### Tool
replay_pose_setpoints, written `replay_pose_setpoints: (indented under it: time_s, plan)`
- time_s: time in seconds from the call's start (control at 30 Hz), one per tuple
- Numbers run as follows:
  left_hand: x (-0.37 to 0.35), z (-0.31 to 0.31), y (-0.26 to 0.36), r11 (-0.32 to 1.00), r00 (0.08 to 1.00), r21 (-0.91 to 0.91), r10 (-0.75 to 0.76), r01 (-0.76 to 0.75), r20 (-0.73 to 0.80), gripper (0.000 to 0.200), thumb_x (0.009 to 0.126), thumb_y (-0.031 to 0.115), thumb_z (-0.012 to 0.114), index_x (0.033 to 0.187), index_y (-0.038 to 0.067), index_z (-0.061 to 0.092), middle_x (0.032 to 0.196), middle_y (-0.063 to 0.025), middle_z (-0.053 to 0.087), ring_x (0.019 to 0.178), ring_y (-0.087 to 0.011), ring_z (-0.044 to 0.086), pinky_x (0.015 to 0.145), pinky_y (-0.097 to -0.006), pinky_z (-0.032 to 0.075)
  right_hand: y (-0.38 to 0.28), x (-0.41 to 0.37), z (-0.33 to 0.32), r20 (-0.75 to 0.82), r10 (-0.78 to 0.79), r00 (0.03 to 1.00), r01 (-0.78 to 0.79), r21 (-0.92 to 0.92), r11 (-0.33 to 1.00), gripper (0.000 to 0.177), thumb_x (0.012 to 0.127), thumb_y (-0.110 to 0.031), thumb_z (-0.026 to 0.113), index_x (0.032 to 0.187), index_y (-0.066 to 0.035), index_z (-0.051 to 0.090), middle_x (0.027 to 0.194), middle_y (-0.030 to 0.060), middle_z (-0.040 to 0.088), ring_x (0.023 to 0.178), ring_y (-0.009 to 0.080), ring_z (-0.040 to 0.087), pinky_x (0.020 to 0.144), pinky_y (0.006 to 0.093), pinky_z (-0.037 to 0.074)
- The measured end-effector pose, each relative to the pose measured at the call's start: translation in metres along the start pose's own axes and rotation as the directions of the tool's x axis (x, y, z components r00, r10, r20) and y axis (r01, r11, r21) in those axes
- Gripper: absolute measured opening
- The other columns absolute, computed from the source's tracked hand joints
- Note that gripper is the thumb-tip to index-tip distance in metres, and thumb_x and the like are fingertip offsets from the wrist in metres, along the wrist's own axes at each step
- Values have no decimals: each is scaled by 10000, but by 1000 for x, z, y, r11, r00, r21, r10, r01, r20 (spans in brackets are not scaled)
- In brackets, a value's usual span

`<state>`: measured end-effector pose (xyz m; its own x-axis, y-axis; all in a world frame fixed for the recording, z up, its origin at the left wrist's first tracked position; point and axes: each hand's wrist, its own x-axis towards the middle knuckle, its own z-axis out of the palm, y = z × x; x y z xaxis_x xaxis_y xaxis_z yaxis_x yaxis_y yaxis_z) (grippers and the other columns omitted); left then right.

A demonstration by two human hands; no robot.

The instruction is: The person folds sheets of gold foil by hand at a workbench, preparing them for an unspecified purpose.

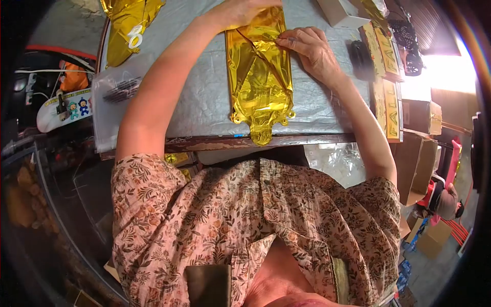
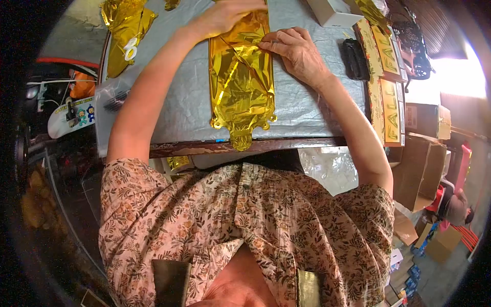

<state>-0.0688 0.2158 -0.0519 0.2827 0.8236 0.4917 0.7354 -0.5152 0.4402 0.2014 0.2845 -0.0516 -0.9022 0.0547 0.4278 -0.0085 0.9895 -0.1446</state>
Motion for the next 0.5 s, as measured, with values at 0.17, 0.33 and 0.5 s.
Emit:
replay_pose_setpoints:
  time_s: [0.17, 0.33, 0.5]
  plan:
    - [-60, -47, 43, 982, 998, 181, -52, 58, -36, 367, 915, 80, 661, 1278, 121, 700, 1407, -70, 635, 1252, -283, 623, 1037, -399, 514, 0, -1, 0, -11, 0, 1000, 0, 3, 1000, 361, 904, 1, 627, 1215, -142, 739, 1212, 18, 703, 1143, 239, 627, 1062, 404, 408]
    - [-114, -54, 87, 972, 985, 232, -74, 36, 156, 378, 913, 74, 671, 1291, 67, 676, 1358, -87, 661, 1210, -288, 643, 1023, -397, 516, 2, -3, 4, -37, 4, 999, -3, 16, 1000, 360, 896, 8, 629, 1208, -133, 741, 1184, 22, 705, 1114, 232, 632, 1055, 411, 406]
    - [-97, -42, 93, 941, 988, 333, 10, -62, 156, 419, 876, 60, 678, 1294, 83, 675, 1320, -79, 675, 1205, -276, 639, 1040, -390, 492, 1, -2, 4, -49, 3, 999, -2, 31, 1000, 345, 900, 0, 634, 1199, -132, 746, 1171, 24, 707, 1106, 227, 634, 1044, 409, 407]
